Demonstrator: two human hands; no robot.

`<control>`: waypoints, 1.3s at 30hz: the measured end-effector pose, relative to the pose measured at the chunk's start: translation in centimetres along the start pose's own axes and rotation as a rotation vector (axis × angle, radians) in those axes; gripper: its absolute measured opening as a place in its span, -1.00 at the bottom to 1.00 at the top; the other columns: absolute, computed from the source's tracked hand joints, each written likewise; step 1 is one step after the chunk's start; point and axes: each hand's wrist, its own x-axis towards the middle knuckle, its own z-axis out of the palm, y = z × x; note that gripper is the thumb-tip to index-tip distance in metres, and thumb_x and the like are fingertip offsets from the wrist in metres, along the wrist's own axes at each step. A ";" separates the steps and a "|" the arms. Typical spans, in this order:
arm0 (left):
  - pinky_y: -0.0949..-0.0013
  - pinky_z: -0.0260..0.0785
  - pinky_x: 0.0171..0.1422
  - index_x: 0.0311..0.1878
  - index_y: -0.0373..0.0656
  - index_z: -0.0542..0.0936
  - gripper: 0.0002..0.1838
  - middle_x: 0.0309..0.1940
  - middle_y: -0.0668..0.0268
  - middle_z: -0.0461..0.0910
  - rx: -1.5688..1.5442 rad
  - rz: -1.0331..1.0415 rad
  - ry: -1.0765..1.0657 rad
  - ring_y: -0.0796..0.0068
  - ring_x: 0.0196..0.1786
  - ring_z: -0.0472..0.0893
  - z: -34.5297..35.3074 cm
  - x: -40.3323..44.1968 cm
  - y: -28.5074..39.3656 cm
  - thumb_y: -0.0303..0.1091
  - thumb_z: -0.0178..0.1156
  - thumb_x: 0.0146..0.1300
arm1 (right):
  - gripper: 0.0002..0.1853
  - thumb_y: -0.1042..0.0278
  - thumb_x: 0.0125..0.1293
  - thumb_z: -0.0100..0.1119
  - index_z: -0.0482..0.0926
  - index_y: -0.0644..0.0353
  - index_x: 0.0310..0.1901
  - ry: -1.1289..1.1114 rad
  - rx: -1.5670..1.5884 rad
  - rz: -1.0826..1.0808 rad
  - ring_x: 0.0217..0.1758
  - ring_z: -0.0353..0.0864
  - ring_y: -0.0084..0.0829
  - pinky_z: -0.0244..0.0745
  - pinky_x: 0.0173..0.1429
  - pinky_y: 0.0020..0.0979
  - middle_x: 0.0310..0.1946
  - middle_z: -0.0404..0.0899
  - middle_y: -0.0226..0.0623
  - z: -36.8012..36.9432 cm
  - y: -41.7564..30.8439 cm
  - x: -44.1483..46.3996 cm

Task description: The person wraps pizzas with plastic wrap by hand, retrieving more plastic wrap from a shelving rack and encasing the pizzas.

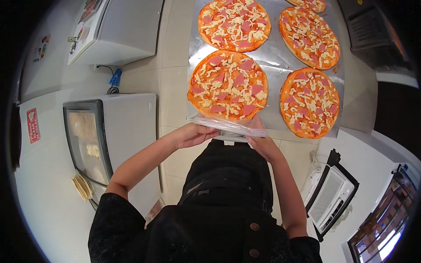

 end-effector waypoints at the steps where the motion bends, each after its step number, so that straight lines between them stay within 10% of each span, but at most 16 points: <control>1: 0.39 0.25 0.37 0.24 -0.24 0.25 -0.54 0.16 0.24 0.33 0.000 -0.002 0.000 0.45 0.23 0.37 0.1 -0.1 0.1 -0.56 0.07 0.28 | -0.28 0.51 0.35 -0.05 -0.19 0.13 0.43 0.044 -0.017 0.003 0.27 0.22 -0.52 0.18 0.36 -0.48 0.27 0.12 -0.35 0.5 -0.4 -0.3; 13: 0.49 0.16 0.41 0.22 -0.26 0.30 -0.54 0.14 0.27 0.38 0.209 -0.014 -0.016 0.53 0.23 0.37 -0.8 -0.6 2.1 -0.57 0.11 0.25 | -0.55 0.52 0.26 0.09 0.27 0.15 0.18 -0.175 -0.563 -0.041 0.15 0.30 -0.58 0.21 0.25 -0.54 0.07 0.32 -0.41 1.5 -3.6 1.6; 16: 0.49 0.15 0.40 0.21 -0.25 0.33 -0.55 0.12 0.29 0.40 0.293 0.012 -0.015 0.53 0.24 0.36 -1.7 -0.3 2.2 -0.56 0.13 0.24 | -0.70 0.52 0.28 0.09 0.33 0.20 0.03 -0.178 -0.268 0.004 0.10 0.34 -0.57 0.23 0.24 -0.52 -0.01 0.35 -0.38 0.6 -2.5 2.8; 29: 0.28 0.21 0.35 0.35 -0.08 0.08 -0.37 0.25 0.23 0.26 0.010 0.474 0.290 0.35 0.26 0.35 1.1 0.8 -2.1 -0.65 0.01 0.24 | -0.45 0.46 0.35 -0.02 0.08 0.23 0.33 -0.079 -0.006 -0.075 0.38 0.15 -0.43 0.00 0.47 -0.34 0.28 0.20 -0.28 3.6 -2.5 0.8; 34: 0.19 0.28 0.24 0.32 0.04 0.06 -0.35 0.22 0.23 0.28 -0.161 0.622 0.500 0.37 0.16 0.42 3.6 1.3 -1.7 -0.56 0.07 0.22 | -0.44 0.52 0.31 0.00 0.09 0.23 0.32 0.031 0.009 -0.497 0.37 0.16 -0.39 -0.05 0.47 -0.31 0.25 0.25 -0.25 6.3 -1.2 1.2; 39: 0.11 0.29 0.21 0.19 -0.03 0.27 -0.54 0.14 0.22 0.37 -0.075 0.580 0.438 0.33 0.12 0.44 1.9 1.8 -1.0 -0.49 0.07 0.23 | -0.49 0.56 0.29 0.02 0.16 0.26 0.26 0.112 0.085 -0.520 0.33 0.23 -0.40 0.01 0.45 -0.33 0.21 0.29 -0.23 7.2 -1.3 2.5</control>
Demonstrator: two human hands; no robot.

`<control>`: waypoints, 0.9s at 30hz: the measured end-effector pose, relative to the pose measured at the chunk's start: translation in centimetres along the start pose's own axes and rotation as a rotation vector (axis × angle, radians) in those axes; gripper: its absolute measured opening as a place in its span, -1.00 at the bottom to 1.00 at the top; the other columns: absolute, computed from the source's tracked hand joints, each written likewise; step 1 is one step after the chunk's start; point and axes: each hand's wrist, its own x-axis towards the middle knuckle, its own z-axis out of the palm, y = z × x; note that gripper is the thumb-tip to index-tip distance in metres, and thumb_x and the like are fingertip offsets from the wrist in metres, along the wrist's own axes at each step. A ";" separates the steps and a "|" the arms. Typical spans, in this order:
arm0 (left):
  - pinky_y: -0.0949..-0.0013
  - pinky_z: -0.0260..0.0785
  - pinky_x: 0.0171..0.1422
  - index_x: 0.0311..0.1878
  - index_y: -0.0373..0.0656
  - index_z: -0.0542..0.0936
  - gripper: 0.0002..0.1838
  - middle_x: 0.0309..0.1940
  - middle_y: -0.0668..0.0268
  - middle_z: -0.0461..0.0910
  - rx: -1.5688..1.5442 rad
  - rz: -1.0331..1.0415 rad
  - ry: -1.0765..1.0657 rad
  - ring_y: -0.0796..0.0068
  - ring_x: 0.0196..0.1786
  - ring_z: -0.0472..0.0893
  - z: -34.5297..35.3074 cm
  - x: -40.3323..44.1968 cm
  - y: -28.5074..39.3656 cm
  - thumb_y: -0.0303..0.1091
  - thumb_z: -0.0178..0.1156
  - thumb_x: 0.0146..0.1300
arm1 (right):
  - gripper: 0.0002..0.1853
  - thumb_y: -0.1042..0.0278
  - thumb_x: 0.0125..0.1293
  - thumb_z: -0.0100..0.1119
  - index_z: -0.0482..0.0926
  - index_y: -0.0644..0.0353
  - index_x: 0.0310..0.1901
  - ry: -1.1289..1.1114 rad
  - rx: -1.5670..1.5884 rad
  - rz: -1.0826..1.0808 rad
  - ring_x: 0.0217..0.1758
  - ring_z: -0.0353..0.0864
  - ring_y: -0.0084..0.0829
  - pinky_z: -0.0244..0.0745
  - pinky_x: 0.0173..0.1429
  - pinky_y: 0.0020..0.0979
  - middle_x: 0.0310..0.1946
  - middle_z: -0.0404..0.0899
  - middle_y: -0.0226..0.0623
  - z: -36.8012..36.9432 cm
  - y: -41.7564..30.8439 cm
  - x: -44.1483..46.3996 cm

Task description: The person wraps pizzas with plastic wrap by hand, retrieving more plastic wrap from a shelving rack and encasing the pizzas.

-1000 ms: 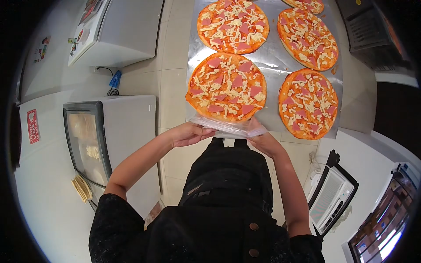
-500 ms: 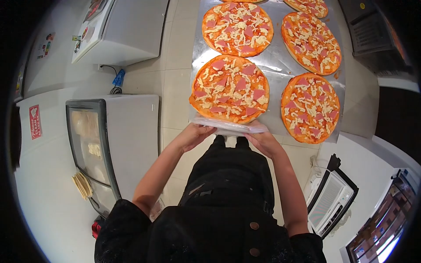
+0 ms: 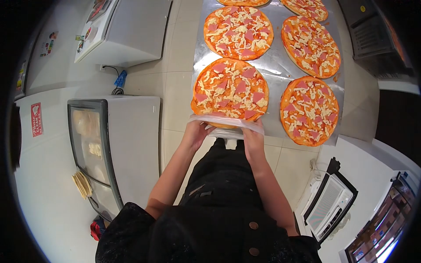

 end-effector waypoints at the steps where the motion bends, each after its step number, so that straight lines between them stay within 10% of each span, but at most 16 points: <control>1: 0.10 0.30 0.21 0.16 -0.05 0.32 -0.59 0.11 0.23 0.40 0.000 -0.049 0.011 0.31 0.12 0.43 0.0 -0.1 0.1 -0.47 0.06 0.23 | -0.50 0.58 0.28 0.02 0.18 0.27 0.25 0.015 0.043 0.038 0.31 0.25 -0.41 0.04 0.44 -0.34 0.19 0.31 -0.23 -0.1 -0.1 0.2; 8: -0.05 0.26 0.18 0.14 -0.03 0.32 -0.63 0.09 0.27 0.40 -0.079 -0.193 0.069 0.29 0.16 0.37 -0.4 -1.1 -0.6 -0.43 0.05 0.27 | -0.54 0.55 0.30 0.04 0.21 0.27 0.21 -0.038 0.059 0.169 0.28 0.27 -0.44 0.10 0.40 -0.38 0.16 0.33 -0.25 -0.8 -1.0 -1.0; 16: 0.07 0.27 0.10 0.32 0.11 -0.15 -0.26 0.17 0.22 0.29 -0.073 0.022 0.227 0.32 0.11 0.43 0.6 -2.7 -3.2 -0.42 0.12 0.26 | -0.56 0.54 0.30 0.08 0.22 0.38 0.17 0.127 -0.054 -0.001 0.18 0.33 -0.48 0.17 0.32 -0.42 0.08 0.36 -0.24 -0.1 0.4 -2.5; 27: 0.02 0.26 0.25 0.28 0.01 0.02 -0.34 0.15 0.16 0.32 -0.084 0.056 0.158 0.25 0.15 0.42 -0.3 -1.3 -2.6 -0.30 0.19 0.24 | -0.34 0.51 0.32 -0.01 -0.07 0.27 0.38 -0.069 -0.030 0.225 0.36 0.15 -0.43 0.03 0.43 -0.37 0.29 0.15 -0.22 -1.1 -3.0 -2.3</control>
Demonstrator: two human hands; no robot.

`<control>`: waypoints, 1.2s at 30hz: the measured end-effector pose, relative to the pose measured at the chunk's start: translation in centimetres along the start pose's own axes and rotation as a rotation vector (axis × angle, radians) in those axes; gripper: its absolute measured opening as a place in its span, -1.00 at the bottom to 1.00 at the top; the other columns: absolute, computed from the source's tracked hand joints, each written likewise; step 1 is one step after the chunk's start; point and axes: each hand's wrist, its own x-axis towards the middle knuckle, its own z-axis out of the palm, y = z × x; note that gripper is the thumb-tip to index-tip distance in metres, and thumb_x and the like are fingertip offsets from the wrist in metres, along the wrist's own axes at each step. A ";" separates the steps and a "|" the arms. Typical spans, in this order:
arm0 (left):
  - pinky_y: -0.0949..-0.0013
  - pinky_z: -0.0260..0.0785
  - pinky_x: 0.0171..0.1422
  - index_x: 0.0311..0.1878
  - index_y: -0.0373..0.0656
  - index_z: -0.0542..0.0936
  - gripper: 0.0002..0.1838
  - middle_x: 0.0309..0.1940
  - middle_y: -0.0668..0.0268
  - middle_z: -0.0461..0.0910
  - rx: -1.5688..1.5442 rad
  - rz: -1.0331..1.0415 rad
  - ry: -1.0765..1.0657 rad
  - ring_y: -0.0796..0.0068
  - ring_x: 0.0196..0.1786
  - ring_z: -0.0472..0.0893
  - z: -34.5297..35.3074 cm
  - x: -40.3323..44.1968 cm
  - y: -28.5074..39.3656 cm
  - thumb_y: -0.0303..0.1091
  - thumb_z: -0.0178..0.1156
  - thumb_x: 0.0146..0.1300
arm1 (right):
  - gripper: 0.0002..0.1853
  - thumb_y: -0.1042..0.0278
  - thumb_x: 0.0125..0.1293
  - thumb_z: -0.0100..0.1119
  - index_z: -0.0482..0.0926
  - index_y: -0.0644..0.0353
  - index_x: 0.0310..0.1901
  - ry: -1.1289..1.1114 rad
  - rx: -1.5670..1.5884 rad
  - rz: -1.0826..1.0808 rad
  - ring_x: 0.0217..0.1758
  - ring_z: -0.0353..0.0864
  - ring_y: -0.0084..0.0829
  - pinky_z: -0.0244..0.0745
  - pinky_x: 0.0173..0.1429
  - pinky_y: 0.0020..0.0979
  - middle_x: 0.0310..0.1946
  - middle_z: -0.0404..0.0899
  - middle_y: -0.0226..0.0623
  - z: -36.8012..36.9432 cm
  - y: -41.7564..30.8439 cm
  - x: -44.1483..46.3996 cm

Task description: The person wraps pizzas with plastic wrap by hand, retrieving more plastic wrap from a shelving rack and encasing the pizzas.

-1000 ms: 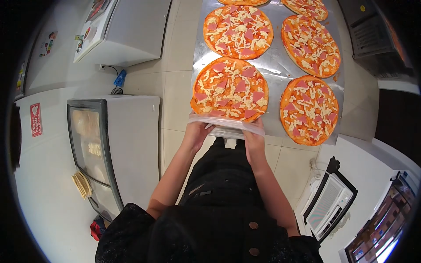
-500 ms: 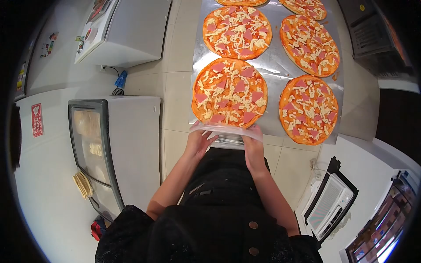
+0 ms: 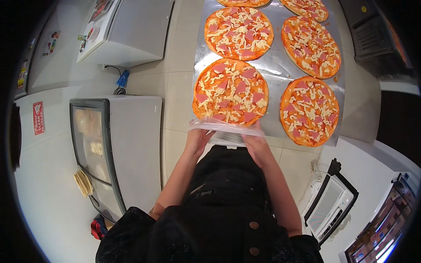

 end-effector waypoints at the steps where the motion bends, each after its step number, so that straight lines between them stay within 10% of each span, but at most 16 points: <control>1: 0.03 0.25 0.26 0.28 -0.03 0.09 -0.39 0.14 0.18 0.35 0.038 -0.029 -0.072 0.27 0.15 0.42 0.0 0.1 0.4 -0.31 0.18 0.26 | -0.32 0.51 0.33 -0.03 -0.12 0.27 0.40 -0.039 -0.018 0.085 0.38 0.12 -0.43 0.00 0.44 -0.37 0.31 0.11 -0.21 0.1 -1.2 -0.2; 9: 0.32 0.29 0.30 0.20 -0.22 0.29 -0.57 0.12 0.21 0.38 0.111 -0.369 -0.386 0.39 0.14 0.43 -1.5 2.4 3.9 -0.35 0.10 0.31 | -0.49 0.35 0.36 0.03 0.19 0.37 0.26 -0.128 -0.256 0.291 0.31 0.23 -0.47 0.05 0.42 -0.47 0.20 0.30 -0.21 -4.4 -2.1 0.9; 19: 0.42 0.20 0.36 0.21 -0.35 0.27 -0.48 0.19 0.13 0.35 0.515 -0.524 -0.655 0.42 0.21 0.39 -2.4 4.6 7.9 -0.20 0.10 0.33 | -0.66 0.43 0.36 -0.07 0.28 0.28 0.14 0.220 -0.056 -0.157 0.22 0.34 -0.41 0.16 0.37 -0.25 0.13 0.36 -0.25 -1.4 2.5 1.3; 29: 0.38 0.48 -0.06 -0.20 -0.37 0.51 -0.41 -0.32 0.17 0.56 0.473 0.489 0.155 0.41 -0.21 0.59 -1.5 3.1 -1.4 0.05 -0.25 0.44 | -0.84 0.32 0.27 0.00 0.36 0.10 -0.13 0.466 0.440 -0.055 0.10 0.35 -0.44 0.19 0.29 -0.17 -0.07 0.40 -0.34 -1.3 2.8 3.1; 36: 0.60 0.19 -0.41 -0.44 -0.11 0.31 -0.59 -0.53 0.47 0.25 0.313 0.623 0.215 0.71 -0.52 0.26 -2.9 4.9 -1.6 -0.03 -0.21 0.45 | -0.86 0.31 0.25 0.01 0.39 0.13 -0.21 0.437 0.398 -0.102 0.06 0.39 -0.41 0.25 0.24 -0.22 -0.12 0.42 -0.35 -3.4 3.2 4.2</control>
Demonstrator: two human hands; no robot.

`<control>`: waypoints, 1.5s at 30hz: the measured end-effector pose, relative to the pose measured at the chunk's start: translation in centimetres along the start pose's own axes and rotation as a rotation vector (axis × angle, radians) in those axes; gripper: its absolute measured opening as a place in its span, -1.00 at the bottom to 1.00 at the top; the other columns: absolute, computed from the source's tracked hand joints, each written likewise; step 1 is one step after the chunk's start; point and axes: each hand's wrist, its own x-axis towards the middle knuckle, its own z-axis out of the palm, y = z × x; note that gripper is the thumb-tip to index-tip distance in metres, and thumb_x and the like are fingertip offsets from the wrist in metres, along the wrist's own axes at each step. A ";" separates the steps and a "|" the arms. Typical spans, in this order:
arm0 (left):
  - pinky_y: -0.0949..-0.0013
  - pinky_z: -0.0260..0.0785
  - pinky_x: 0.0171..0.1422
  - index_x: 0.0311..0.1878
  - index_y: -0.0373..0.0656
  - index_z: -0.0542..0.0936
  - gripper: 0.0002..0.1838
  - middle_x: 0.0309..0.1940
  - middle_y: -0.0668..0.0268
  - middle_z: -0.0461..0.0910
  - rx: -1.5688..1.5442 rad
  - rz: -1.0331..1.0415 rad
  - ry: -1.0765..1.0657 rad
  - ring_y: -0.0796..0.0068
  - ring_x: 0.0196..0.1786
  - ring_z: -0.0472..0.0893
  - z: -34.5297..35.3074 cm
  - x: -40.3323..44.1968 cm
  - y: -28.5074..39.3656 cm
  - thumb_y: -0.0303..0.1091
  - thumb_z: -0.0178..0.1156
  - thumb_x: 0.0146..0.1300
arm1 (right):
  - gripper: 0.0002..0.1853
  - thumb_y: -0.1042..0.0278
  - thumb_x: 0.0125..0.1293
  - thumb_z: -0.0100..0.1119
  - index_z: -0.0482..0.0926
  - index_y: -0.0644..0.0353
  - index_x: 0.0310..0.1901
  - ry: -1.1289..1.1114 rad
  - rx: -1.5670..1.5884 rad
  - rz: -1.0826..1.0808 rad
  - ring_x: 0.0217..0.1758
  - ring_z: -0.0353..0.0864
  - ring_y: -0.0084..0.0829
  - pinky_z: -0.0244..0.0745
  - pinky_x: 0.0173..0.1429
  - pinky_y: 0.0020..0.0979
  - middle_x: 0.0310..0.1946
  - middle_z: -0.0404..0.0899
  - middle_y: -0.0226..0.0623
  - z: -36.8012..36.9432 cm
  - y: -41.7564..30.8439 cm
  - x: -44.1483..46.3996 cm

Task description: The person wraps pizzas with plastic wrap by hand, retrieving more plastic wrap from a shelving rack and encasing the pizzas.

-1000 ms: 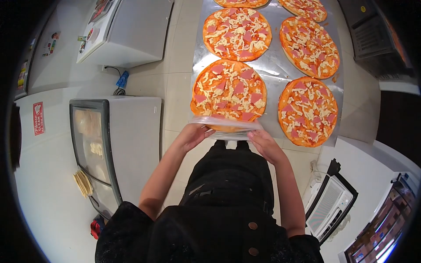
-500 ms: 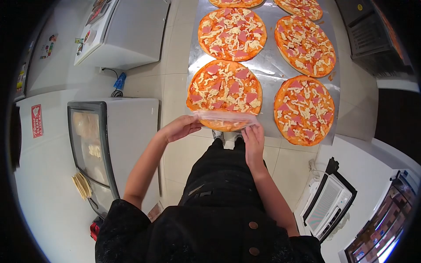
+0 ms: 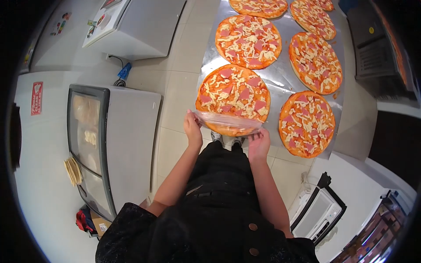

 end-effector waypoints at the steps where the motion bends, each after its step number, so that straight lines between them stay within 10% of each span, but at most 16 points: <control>1: 0.61 0.18 -0.42 -0.37 -0.10 0.32 -0.65 -0.49 0.46 0.28 0.006 -0.003 -0.002 0.73 -0.51 0.26 0.0 -0.1 0.4 -0.07 -0.21 0.45 | -0.84 0.29 0.26 0.02 0.40 0.16 -0.19 -0.021 -0.084 0.000 0.00 0.43 -0.40 0.30 0.20 -0.27 -0.15 0.44 -0.34 -0.4 -0.4 0.1; 5: 0.64 0.17 -0.43 -0.22 -0.06 0.31 -0.81 -0.42 0.44 0.32 -0.136 -0.068 0.062 0.74 -0.49 0.28 -0.1 -0.2 1.5 -0.18 -0.19 0.44 | -0.82 0.28 0.30 0.02 0.46 0.20 -0.17 0.096 -0.718 0.003 -0.19 0.54 -0.39 0.45 0.00 -0.40 -0.25 0.51 -0.30 1.2 -4.9 -2.6; 9: 0.65 0.18 -0.42 -0.14 -0.05 0.28 -0.88 -0.35 0.41 0.36 -0.271 -0.141 0.026 0.74 -0.49 0.29 -0.9 0.5 1.1 -0.24 -0.18 0.43 | -0.84 0.33 0.32 0.02 0.51 0.20 -0.18 -0.069 -1.216 -0.575 -0.24 0.54 -0.43 0.46 -0.11 -0.46 -0.25 0.53 -0.29 2.1 -8.9 0.0; 14: 0.59 0.31 -0.33 -0.03 -0.12 0.26 -0.81 -0.30 0.36 0.44 -0.312 -0.220 -0.147 0.69 -0.39 0.42 -1.8 1.7 0.8 -0.54 -0.20 0.32 | -0.79 0.57 0.07 0.03 0.56 0.15 -0.24 -0.989 -1.746 -1.076 -0.03 0.42 -0.25 0.30 0.07 -0.28 -0.22 0.53 -0.30 18.7 -3.5 1.7; 21: 0.61 0.34 -0.22 -0.01 -0.19 0.34 -0.76 -0.25 0.38 0.51 -0.373 -0.277 -0.346 0.70 -0.28 0.49 -3.2 3.1 -0.3 -0.63 -0.06 0.28 | -0.91 0.46 -0.07 0.19 0.65 0.04 -0.50 -2.046 -2.104 -0.852 0.05 0.33 -0.38 0.10 0.20 -0.09 -0.32 0.48 -0.52 26.3 9.3 6.6; 34: 0.62 0.37 -0.28 -0.24 -0.30 0.53 -0.91 -0.41 0.39 0.52 -0.185 -0.157 -0.184 0.71 -0.37 0.50 -2.0 2.7 2.1 -0.61 0.12 0.18 | -0.83 0.54 -0.09 0.17 0.65 -0.03 -0.53 -2.117 -2.204 -0.658 -0.01 0.40 -0.47 -0.01 0.36 -0.01 -0.39 0.46 -0.54 27.3 3.9 7.7; 45: 0.59 0.41 -0.32 -0.39 -0.22 0.63 -0.93 -0.46 0.40 0.53 0.311 0.235 -0.229 0.71 -0.42 0.53 0.8 4.3 7.6 -0.55 0.29 0.01 | -0.53 0.61 0.03 0.06 0.37 0.09 0.05 -1.750 -2.051 -0.619 -0.11 0.53 -0.41 -0.07 0.39 0.01 -0.48 0.52 -0.51 25.3 -1.6 7.4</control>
